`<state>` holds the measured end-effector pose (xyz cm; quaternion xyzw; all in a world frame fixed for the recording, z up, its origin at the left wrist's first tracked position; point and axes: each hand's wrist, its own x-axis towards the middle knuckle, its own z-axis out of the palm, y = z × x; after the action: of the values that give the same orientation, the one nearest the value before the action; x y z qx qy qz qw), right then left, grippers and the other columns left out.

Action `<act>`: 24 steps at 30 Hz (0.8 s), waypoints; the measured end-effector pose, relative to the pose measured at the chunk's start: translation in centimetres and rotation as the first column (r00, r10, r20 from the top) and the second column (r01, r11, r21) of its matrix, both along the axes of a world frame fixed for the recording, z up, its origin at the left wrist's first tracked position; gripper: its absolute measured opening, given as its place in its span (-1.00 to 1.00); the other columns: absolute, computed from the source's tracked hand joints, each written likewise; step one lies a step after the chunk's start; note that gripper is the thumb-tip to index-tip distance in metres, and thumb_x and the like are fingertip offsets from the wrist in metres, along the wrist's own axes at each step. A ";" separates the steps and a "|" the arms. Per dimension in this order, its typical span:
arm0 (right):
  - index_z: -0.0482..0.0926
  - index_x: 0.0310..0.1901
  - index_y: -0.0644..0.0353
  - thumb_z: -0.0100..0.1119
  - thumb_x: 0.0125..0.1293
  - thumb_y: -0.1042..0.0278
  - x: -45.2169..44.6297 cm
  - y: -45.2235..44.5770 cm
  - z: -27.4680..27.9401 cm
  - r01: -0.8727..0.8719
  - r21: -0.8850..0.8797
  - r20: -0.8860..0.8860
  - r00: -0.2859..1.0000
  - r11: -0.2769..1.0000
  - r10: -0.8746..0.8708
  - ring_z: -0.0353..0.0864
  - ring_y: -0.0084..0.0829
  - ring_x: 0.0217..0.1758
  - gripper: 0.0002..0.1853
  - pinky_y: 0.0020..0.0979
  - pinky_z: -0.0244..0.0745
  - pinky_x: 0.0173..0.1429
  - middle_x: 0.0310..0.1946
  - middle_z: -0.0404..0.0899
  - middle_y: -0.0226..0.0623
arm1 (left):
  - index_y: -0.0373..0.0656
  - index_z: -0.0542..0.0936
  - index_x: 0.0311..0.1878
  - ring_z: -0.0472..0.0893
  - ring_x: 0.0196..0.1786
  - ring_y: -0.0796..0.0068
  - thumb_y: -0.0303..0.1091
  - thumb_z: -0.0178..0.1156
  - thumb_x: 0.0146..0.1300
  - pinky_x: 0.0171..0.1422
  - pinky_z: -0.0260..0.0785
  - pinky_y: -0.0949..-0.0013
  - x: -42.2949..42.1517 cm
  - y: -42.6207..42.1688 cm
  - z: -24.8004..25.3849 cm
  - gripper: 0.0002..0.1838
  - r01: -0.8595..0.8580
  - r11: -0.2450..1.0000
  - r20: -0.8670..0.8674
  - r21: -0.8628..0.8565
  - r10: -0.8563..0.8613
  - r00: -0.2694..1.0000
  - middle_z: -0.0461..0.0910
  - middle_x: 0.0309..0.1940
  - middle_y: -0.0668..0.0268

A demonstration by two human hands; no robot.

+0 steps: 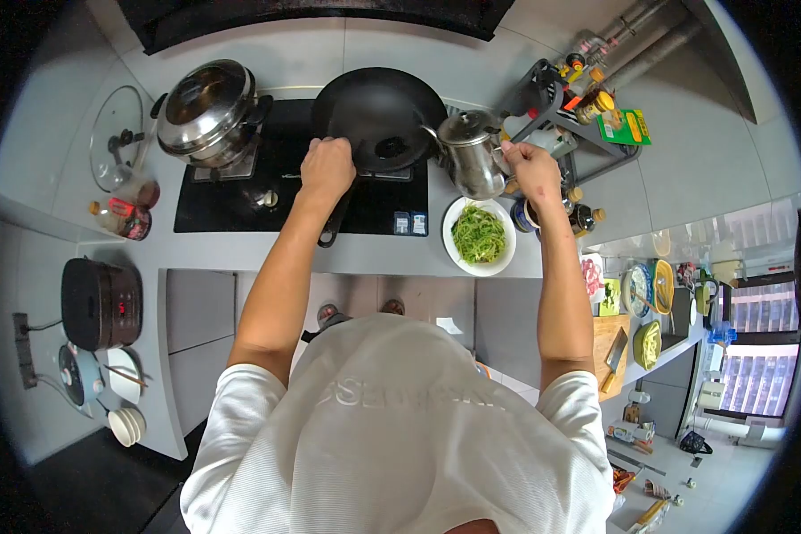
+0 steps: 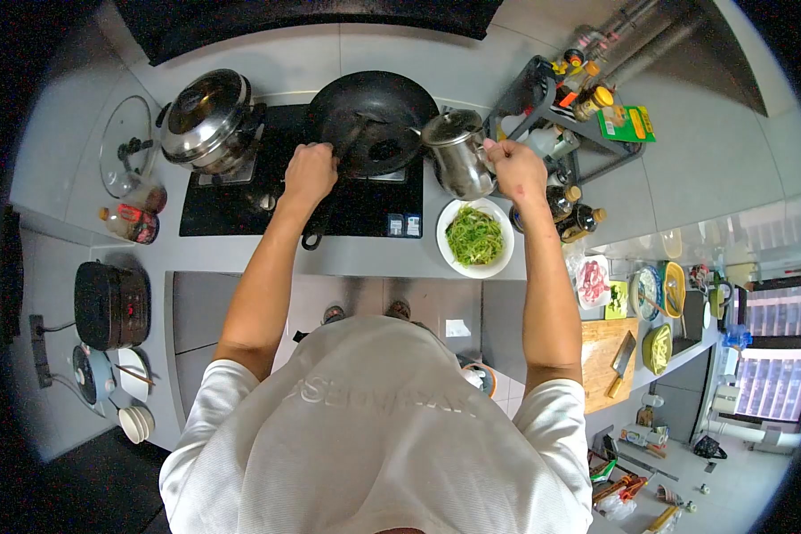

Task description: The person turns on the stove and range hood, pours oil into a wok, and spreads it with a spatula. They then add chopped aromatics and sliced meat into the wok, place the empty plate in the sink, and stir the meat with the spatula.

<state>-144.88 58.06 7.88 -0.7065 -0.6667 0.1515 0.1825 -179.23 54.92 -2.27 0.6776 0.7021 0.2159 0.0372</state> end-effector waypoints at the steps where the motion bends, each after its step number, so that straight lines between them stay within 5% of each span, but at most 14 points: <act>1: 0.77 -0.24 0.08 0.12 0.40 -0.27 0.2 0.1 -0.1 0.002 0.011 0.002 1.000 1.000 -0.002 0.71 0.05 -0.14 -0.48 -0.09 0.53 0.00 -0.35 0.72 -0.03 | -0.30 0.70 -0.20 0.66 0.00 -0.12 -0.37 0.32 0.26 0.11 0.57 -0.04 0.1 0.0 0.1 -0.82 0.002 1.000 -0.002 -0.003 -0.002 1.000 0.70 -0.16 -0.08; 24: 0.76 -0.26 0.08 0.12 0.40 -0.28 -1.2 0.5 0.4 -0.019 -0.024 -0.004 1.000 1.000 0.018 0.71 0.03 -0.13 -0.47 -0.09 0.52 0.01 -0.36 0.72 -0.04 | -0.32 0.71 -0.25 0.67 0.00 -0.09 -0.48 0.33 0.16 0.11 0.59 0.01 -0.2 -0.4 1.2 -0.87 -0.015 1.000 0.025 0.010 0.014 1.000 0.71 -0.15 -0.05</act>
<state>-146.03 58.59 8.24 -0.7022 -0.6710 0.1627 0.1738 -179.46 54.56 -1.10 0.6700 0.7053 0.2280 0.0409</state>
